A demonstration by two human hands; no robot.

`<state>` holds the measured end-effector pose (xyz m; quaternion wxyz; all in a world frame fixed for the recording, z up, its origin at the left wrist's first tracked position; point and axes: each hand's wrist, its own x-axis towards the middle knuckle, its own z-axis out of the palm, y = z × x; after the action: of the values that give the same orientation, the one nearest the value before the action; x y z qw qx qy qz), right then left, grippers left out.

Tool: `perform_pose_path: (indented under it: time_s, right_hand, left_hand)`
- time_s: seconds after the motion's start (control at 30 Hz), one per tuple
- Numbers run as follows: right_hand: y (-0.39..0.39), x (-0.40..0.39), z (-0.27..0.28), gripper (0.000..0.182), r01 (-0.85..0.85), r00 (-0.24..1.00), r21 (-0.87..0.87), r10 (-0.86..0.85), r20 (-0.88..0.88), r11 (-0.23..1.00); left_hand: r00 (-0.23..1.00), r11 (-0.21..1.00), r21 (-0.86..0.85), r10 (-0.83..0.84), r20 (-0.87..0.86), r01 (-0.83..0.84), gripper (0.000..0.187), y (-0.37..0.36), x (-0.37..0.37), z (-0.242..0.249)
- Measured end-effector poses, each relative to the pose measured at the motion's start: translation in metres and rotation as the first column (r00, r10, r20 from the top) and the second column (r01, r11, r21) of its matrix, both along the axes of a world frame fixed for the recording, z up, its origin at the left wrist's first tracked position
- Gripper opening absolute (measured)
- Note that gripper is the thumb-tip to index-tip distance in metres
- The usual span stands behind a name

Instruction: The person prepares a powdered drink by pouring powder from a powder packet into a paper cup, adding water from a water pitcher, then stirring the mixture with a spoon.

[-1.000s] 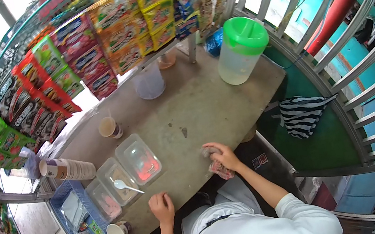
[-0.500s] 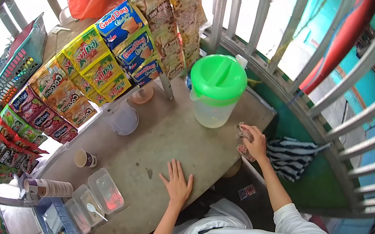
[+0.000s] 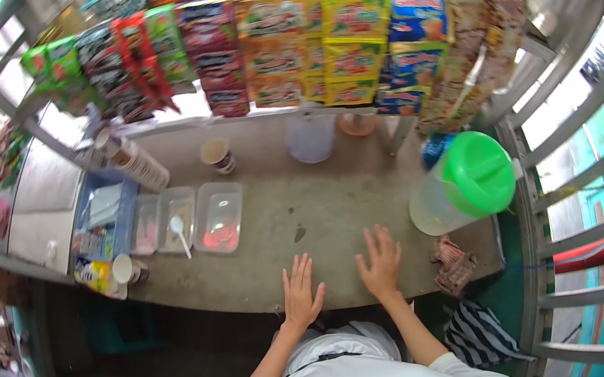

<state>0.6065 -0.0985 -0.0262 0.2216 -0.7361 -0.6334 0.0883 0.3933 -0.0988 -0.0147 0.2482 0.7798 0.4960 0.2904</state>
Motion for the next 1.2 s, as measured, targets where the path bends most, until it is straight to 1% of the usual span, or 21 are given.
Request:
perform_pose_path:
  time_s: [0.07, 0.17, 0.27, 0.37, 0.47, 0.57, 0.6, 0.67, 0.7, 0.73, 0.77, 0.8, 0.83, 0.87, 0.9, 0.93, 1.0, 1.03, 1.07, 1.17, 1.2]
  right_hand:
    - [0.011, -0.036, -0.016, 0.065, -0.194, 0.968, -0.090, 0.205, 0.145, 0.977]
    - [0.012, -0.067, -0.031, 0.069, -0.363, 0.919, -0.161, 0.381, 0.100, 0.918]
    - [0.013, -0.067, -0.030, 0.069, -0.333, 0.918, -0.224, 0.370, 0.144, 0.916]
    - [0.019, -0.085, -0.023, 0.070, -0.219, 0.964, -0.106, 0.232, 0.130, 0.970]
    - [0.028, -0.107, -0.036, 0.070, -0.217, 0.942, -0.184, 0.255, 0.218, 0.959]
    - [0.030, -0.107, -0.038, 0.071, -0.202, 0.946, -0.224, 0.249, 0.206, 0.953]
    - [0.031, -0.109, -0.031, 0.070, -0.194, 0.954, -0.260, 0.243, 0.175, 0.946]
    - [0.034, -0.125, -0.022, 0.066, -0.095, 0.995, -0.155, 0.095, -0.007, 0.983]
    - [0.039, -0.142, -0.011, 0.064, -0.065, 0.960, -0.132, 0.025, -0.280, 0.989]
    - [0.046, -0.169, 0.008, 0.062, -0.035, 0.845, -0.117, -0.033, -0.534, 0.993]
    - [0.055, -0.200, 0.028, 0.060, -0.006, 0.660, -0.111, -0.080, -0.747, 0.994]
    - [0.062, -0.232, 0.044, 0.058, 0.021, 0.420, -0.115, -0.113, -0.900, 0.993]
    - [0.067, -0.260, 0.049, 0.056, 0.042, 0.146, -0.129, -0.133, -0.980, 0.991]
    - [0.073, -0.289, 0.055, 0.055, 0.021, -0.090, -0.167, -0.164, -0.982, 0.986]
    - [0.080, -0.317, 0.061, 0.055, -0.051, -0.285, -0.217, -0.222, -0.932, 0.975]
    - [0.085, -0.341, 0.069, 0.055, -0.128, -0.412, -0.251, -0.282, -0.866, 0.959]
    - [0.098, -0.375, 0.090, 0.054, -0.266, -0.509, -0.280, -0.381, -0.772, 0.922]
    - [0.101, -0.385, 0.103, 0.054, -0.326, -0.514, -0.287, -0.424, -0.746, 0.901]
    - [0.102, -0.393, 0.115, 0.053, -0.378, -0.506, -0.293, -0.461, -0.729, 0.878]
    - [0.098, -0.394, 0.140, 0.052, -0.482, -0.341, -0.277, -0.469, -0.815, 0.832]
    - [0.099, -0.393, 0.144, 0.052, -0.508, -0.273, -0.251, -0.430, -0.861, 0.824]
  left_hand:
    - [0.997, 0.997, 0.020, 0.068, 0.027, -0.069, 0.064, -0.004, -0.014, 0.003]
    - [0.988, 0.989, 0.030, 0.146, 0.052, -0.148, 0.063, -0.005, -0.037, 0.005]
    - [0.979, 0.981, 0.033, 0.187, 0.077, -0.190, 0.062, -0.003, -0.067, 0.001]
    - [0.982, 0.983, 0.049, 0.173, 0.076, -0.177, 0.062, 0.004, -0.102, -0.001]
    - [0.987, 0.987, 0.063, 0.140, 0.074, -0.145, 0.060, 0.017, -0.142, 0.007]
    - [0.981, 0.985, 0.075, 0.143, 0.129, -0.154, 0.059, 0.027, -0.185, 0.011]
    - [0.977, 0.985, 0.076, 0.141, 0.159, -0.154, 0.058, 0.031, -0.198, 0.011]
    - [0.973, 0.989, 0.082, 0.104, 0.205, -0.123, 0.057, 0.040, -0.219, 0.015]
    - [0.972, 0.991, 0.090, 0.074, 0.224, -0.096, 0.057, 0.044, -0.227, 0.024]
    - [0.969, 0.992, 0.099, 0.048, 0.241, -0.074, 0.057, 0.049, -0.234, 0.032]
    - [0.971, 0.990, 0.139, -0.001, 0.240, -0.034, 0.059, 0.053, -0.237, 0.038]
    - [0.964, 0.978, 0.204, -0.090, 0.249, 0.038, 0.055, 0.055, -0.236, 0.052]
    - [0.952, 0.957, 0.268, -0.177, 0.252, 0.107, 0.052, 0.058, -0.234, 0.063]
    - [0.948, 0.902, 0.393, -0.266, 0.175, 0.180, 0.050, 0.064, -0.230, 0.064]
    - [0.935, 0.825, 0.503, -0.343, 0.087, 0.256, 0.049, 0.068, -0.226, 0.064]
    - [0.913, 0.730, 0.597, -0.408, -0.011, 0.334, 0.049, 0.072, -0.229, 0.065]
    - [0.909, 0.696, 0.673, -0.409, 0.083, 0.251, 0.051, 0.086, -0.250, 0.052]
    - [0.901, 0.671, 0.711, -0.415, 0.128, 0.208, 0.053, 0.096, -0.261, 0.042]
    - [0.923, 0.707, 0.686, -0.360, 0.138, 0.173, 0.053, 0.101, -0.274, 0.033]
    - [0.969, 0.816, 0.577, -0.170, 0.178, 0.037, 0.053, 0.111, -0.300, 0.025]
    - [0.991, 0.825, 0.565, -0.071, 0.114, -0.006, 0.054, 0.120, -0.307, 0.046]
